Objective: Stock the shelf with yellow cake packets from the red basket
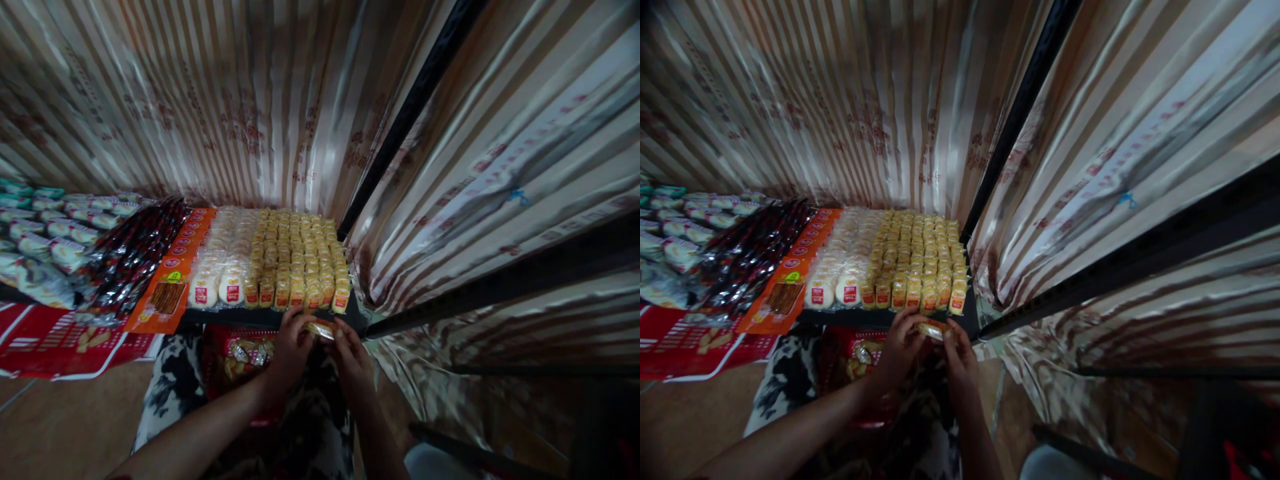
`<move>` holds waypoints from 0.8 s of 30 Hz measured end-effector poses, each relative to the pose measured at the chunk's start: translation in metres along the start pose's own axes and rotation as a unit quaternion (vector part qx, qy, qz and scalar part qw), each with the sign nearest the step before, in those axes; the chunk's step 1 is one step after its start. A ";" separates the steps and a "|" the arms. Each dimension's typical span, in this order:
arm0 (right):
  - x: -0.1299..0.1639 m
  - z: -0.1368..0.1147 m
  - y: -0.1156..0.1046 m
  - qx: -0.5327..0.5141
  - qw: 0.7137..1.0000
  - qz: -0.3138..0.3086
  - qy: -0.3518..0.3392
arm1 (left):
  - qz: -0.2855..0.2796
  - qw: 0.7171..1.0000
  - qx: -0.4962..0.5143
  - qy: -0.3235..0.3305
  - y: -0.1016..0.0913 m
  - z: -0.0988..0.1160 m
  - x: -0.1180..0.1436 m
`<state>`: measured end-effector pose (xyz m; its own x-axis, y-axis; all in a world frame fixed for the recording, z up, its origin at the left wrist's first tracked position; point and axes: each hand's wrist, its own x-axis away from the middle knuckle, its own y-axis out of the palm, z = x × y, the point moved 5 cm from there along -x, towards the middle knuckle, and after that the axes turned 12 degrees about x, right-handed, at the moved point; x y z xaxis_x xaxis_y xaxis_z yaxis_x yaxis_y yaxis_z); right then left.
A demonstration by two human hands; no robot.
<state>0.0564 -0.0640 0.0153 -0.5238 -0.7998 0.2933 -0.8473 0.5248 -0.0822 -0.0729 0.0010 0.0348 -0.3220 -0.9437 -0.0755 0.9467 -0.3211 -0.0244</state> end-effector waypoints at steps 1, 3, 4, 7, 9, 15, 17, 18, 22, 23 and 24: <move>-0.001 0.000 0.000 -0.003 1.000 0.008 -0.003 | 0.000 1.000 -0.002 -0.003 0.001 0.001 0.001; -0.002 -0.001 -0.001 -0.005 1.000 0.025 -0.016 | 0.002 1.000 -0.002 0.000 0.003 0.004 0.003; -0.002 -0.001 -0.002 -0.006 0.999 0.031 -0.026 | 0.005 1.000 -0.001 0.001 0.004 0.004 0.004; -0.002 -0.002 -0.002 -0.012 0.998 0.047 -0.047 | 0.012 1.000 0.015 -0.014 0.008 0.000 0.006; -0.003 0.000 -0.003 -0.017 0.998 0.052 -0.039 | 0.026 0.999 0.028 -0.036 0.008 -0.006 0.006; -0.009 0.011 -0.001 0.003 1.000 0.020 -0.019 | 0.047 0.999 0.009 -0.006 0.008 -0.002 -0.001; -0.010 0.013 -0.004 0.023 0.998 0.052 -0.017 | 0.042 0.999 0.006 0.014 0.011 0.001 -0.003; -0.010 0.014 -0.006 0.029 0.997 0.074 -0.016 | 0.043 0.999 0.006 0.013 0.012 0.000 -0.004; -0.009 0.010 -0.010 0.050 0.990 0.130 0.010 | 0.065 0.997 0.020 -0.043 0.014 -0.013 0.000; -0.008 0.008 -0.009 0.058 0.990 0.129 0.016 | 0.069 0.996 0.023 -0.060 0.015 -0.017 0.001; -0.008 0.006 -0.008 0.068 0.990 0.122 0.019 | 0.073 0.994 0.025 -0.076 0.017 -0.021 0.003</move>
<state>0.0671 -0.0637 0.0084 -0.7133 -0.6410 0.2834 -0.7008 0.6556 -0.2812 -0.0580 -0.0053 0.0135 -0.1819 -0.9803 0.0775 0.9833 -0.1805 0.0247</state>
